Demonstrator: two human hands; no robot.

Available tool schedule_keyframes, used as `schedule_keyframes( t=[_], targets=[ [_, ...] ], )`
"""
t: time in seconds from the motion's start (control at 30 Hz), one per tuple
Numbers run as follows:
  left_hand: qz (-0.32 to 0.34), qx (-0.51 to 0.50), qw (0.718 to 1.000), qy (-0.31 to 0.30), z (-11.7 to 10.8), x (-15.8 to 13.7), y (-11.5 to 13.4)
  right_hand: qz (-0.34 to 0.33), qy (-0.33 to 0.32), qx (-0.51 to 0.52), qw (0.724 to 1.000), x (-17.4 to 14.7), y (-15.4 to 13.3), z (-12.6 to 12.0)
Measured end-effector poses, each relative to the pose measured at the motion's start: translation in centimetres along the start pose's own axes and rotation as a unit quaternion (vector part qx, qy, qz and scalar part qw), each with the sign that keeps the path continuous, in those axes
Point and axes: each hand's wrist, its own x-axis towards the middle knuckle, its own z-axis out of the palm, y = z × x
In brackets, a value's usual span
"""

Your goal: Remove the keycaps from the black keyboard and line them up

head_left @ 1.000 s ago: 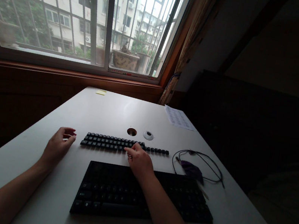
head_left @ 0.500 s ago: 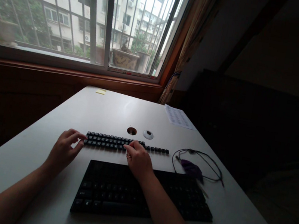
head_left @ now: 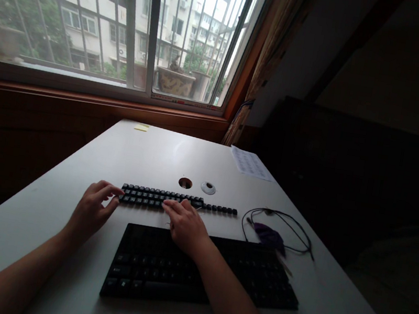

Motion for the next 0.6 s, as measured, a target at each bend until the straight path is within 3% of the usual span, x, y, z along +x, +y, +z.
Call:
schedule_keyframes(
  t=[0.6],
  targets=[
    [0.001, 0.009, 1.0, 0.005, 0.22, 0.04, -0.1, 0.009, -0.015, -0.012, 1.0, 0.17, -0.37, 0.25]
  ],
)
